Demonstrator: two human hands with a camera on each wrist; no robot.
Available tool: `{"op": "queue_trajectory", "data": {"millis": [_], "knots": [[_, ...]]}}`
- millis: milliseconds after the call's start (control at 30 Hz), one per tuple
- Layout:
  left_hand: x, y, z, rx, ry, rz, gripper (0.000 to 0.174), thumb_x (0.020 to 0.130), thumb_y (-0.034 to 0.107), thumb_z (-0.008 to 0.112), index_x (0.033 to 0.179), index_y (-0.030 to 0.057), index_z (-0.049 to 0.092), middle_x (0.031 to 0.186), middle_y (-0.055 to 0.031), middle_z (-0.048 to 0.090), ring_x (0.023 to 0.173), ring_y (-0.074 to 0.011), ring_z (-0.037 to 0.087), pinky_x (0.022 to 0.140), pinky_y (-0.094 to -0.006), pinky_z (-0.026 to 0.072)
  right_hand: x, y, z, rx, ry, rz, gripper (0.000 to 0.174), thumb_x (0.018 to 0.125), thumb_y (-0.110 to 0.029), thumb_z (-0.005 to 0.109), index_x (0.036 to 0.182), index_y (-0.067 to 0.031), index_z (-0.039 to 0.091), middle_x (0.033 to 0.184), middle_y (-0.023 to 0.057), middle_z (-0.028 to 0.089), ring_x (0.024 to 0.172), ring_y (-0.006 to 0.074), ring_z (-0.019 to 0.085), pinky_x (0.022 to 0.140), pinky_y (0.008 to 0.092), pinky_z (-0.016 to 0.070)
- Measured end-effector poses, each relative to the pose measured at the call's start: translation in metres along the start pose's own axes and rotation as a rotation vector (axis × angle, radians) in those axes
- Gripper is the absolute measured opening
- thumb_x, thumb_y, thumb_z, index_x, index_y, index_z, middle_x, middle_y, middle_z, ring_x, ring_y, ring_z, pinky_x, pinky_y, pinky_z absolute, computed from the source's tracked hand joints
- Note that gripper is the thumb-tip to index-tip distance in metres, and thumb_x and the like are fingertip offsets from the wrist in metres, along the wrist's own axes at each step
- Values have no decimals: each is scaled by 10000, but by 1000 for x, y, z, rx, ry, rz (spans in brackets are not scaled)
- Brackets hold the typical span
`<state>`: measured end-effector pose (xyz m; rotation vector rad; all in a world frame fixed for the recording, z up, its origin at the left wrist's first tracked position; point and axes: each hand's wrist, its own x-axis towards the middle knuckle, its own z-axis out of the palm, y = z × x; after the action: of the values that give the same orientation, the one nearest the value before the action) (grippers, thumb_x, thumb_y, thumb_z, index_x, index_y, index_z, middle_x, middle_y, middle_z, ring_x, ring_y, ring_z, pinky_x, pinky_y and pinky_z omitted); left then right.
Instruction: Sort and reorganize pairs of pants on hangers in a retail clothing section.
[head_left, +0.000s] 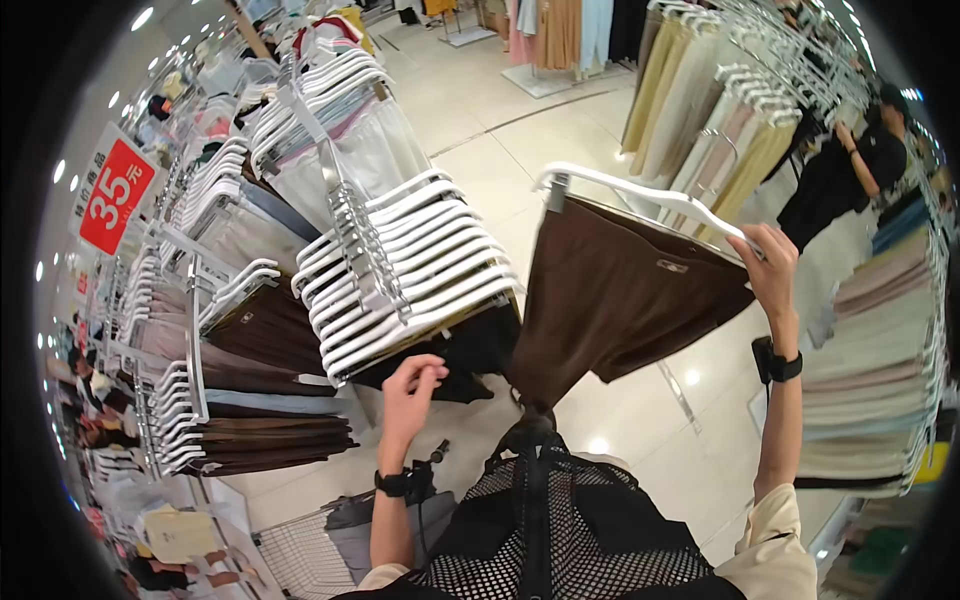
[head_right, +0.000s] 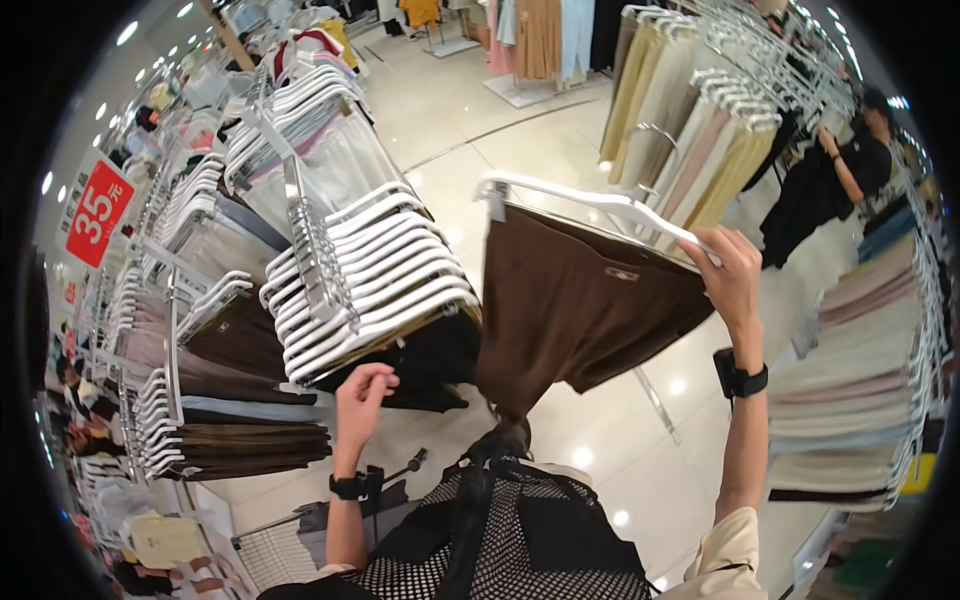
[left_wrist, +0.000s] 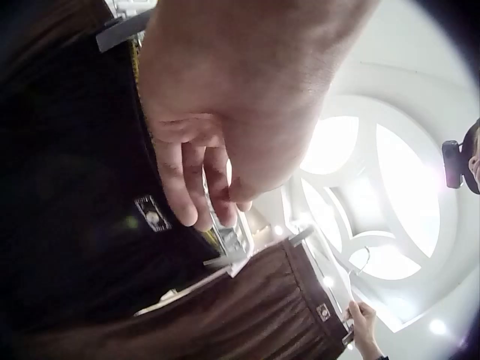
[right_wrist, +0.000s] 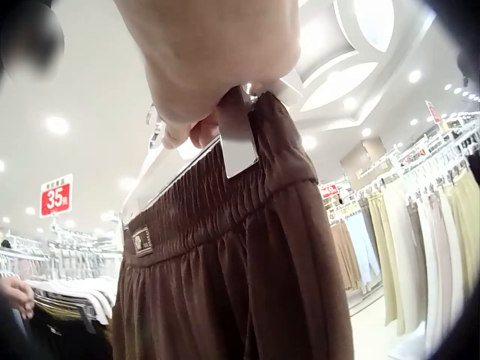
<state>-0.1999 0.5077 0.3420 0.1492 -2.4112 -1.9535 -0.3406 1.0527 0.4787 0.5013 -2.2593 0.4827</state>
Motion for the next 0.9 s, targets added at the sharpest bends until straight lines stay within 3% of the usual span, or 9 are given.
{"op": "queue_trajectory", "data": {"millis": [233, 433, 467, 567, 600, 733, 900], "knots": [[15, 3, -53, -12, 634, 219, 119, 1101, 26, 546, 1116, -5, 660, 973, -63, 700, 834, -130, 698, 705, -249, 534, 74, 49, 88, -77, -161, 85, 197, 901, -176, 867, 925, -18, 751, 781, 134, 691, 688, 289, 663, 638, 373, 497], [17, 6, -62, 163, 788, 297, 119, 1084, -2, 533, 1084, -5, 652, 976, -76, 674, 832, -122, 667, 678, -246, 517, 164, 42, 227, 44, -278, -202, 218, 892, -239, 863, 932, -42, 778, 854, 143, 745, 756, 338, 706, 684, 408, 539], [18, 13, -61, 126, 847, 261, 137, 1041, -35, 554, 1029, 0, 686, 922, -74, 683, 820, -147, 662, 653, -257, 531, 178, 38, 249, 2, -339, -227, 227, 901, -262, 855, 927, -48, 782, 856, 137, 750, 765, 340, 711, 691, 415, 541], [9, 6, -68, 307, 901, 214, 134, 1020, -54, 563, 1018, -11, 689, 929, -94, 695, 822, -179, 668, 704, -303, 539, 216, -3, 313, 187, -342, -369, 244, 897, -280, 854, 922, -47, 785, 838, 136, 753, 766, 345, 715, 698, 423, 550], [8, 7, -67, 338, 945, 205, 135, 995, -71, 569, 1009, -16, 691, 939, -118, 707, 855, -237, 683, 783, -356, 549, 227, -14, 331, 213, -360, -405, 245, 895, -281, 855, 921, -48, 786, 841, 133, 757, 767, 342, 718, 701, 422, 553], [4, 16, -63, 400, 1024, 221, 130, 975, -76, 585, 992, -9, 695, 940, -130, 715, 982, -317, 711, 896, -403, 551, 252, -61, 394, 337, -404, -525, 243, 888, -287, 860, 913, -56, 788, 845, 120, 767, 774, 333, 727, 707, 419, 562], [-9, 17, -55, 515, 1043, 132, 120, 991, -73, 566, 999, -25, 675, 967, -123, 709, 1028, -306, 707, 956, -401, 535, 260, -130, 438, 538, -418, -635, 242, 870, -234, 882, 898, -21, 772, 811, 125, 750, 707, 314, 705, 653, 409, 550]]}}
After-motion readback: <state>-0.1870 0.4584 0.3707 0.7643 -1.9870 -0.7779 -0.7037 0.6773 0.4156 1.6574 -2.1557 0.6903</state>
